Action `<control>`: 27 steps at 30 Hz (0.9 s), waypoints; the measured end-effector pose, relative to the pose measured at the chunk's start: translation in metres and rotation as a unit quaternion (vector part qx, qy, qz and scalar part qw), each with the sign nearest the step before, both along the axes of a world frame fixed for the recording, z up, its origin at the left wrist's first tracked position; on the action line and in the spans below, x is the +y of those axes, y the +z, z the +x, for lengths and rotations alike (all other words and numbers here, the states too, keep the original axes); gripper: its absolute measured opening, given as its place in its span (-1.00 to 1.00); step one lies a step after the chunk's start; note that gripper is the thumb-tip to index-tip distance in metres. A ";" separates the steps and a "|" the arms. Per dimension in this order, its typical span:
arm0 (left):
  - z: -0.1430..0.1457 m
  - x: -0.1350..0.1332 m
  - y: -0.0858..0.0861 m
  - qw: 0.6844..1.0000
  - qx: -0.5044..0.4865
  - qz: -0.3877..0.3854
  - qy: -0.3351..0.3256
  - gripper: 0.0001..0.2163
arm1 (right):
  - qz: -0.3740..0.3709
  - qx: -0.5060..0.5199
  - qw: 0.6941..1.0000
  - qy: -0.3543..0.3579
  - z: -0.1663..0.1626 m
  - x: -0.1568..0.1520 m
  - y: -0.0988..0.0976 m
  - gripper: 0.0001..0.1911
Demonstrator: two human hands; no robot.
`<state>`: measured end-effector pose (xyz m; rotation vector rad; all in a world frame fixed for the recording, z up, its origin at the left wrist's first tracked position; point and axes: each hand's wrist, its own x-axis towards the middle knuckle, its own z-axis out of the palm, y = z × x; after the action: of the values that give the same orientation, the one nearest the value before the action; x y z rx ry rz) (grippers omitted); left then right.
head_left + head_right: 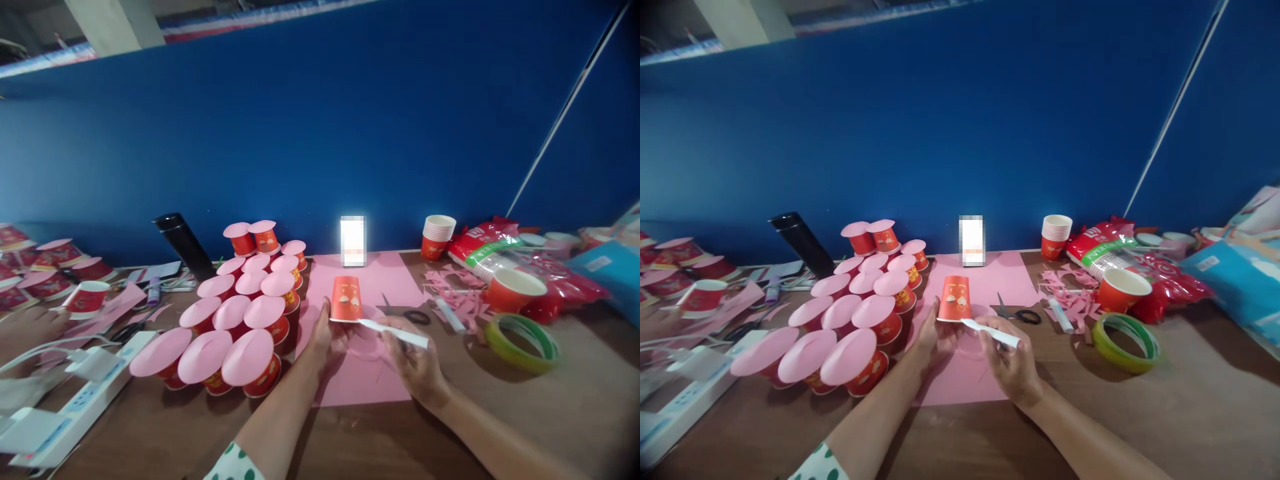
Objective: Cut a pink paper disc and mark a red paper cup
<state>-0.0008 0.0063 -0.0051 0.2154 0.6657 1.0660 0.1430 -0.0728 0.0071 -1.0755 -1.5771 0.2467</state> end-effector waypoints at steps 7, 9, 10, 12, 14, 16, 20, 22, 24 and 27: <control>-0.003 0.002 -0.009 0.999 0.008 0.041 -0.028 -0.60 | -0.036 -0.009 0.999 -0.025 0.001 0.001 -0.001 -0.77; -0.003 0.002 -0.009 0.999 0.009 0.038 -0.022 -0.60 | -0.036 -0.011 0.999 -0.017 0.001 0.001 0.000 -0.78; -0.003 0.002 -0.009 0.999 0.011 0.035 -0.020 -0.60 | -0.034 -0.012 0.999 -0.010 0.002 0.002 0.000 -0.78; -0.002 0.002 -0.007 0.999 0.014 0.027 -0.019 -0.60 | -0.025 -0.015 1.000 -0.004 0.001 0.002 0.001 -0.78; -0.002 0.001 -0.006 1.000 0.012 0.022 -0.017 -0.61 | -0.017 -0.013 1.000 -0.013 0.001 0.002 0.002 -0.79; -0.002 0.001 -0.005 1.000 0.010 0.019 -0.016 -0.64 | -0.014 -0.012 1.000 -0.024 0.001 0.002 0.002 -0.81; -0.002 0.000 -0.004 1.000 0.004 0.015 -0.015 -0.66 | -0.021 -0.004 1.000 -0.018 0.000 0.002 0.001 -0.81; -0.002 0.000 -0.004 1.000 0.004 0.011 -0.015 -0.64 | -0.022 0.000 1.000 -0.010 0.000 0.002 0.000 -0.81; -0.002 0.001 -0.005 1.000 0.005 0.013 -0.017 -0.64 | -0.022 0.000 1.000 -0.010 0.000 0.003 -0.001 -0.82; -0.002 0.000 -0.005 1.000 0.006 0.020 -0.020 -0.64 | -0.016 -0.002 1.000 -0.015 0.000 0.004 -0.003 -0.83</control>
<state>-0.0025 0.0068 -0.0100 0.2680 0.6482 1.0415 0.1428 -0.0690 0.0040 -1.1237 -1.5651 0.2506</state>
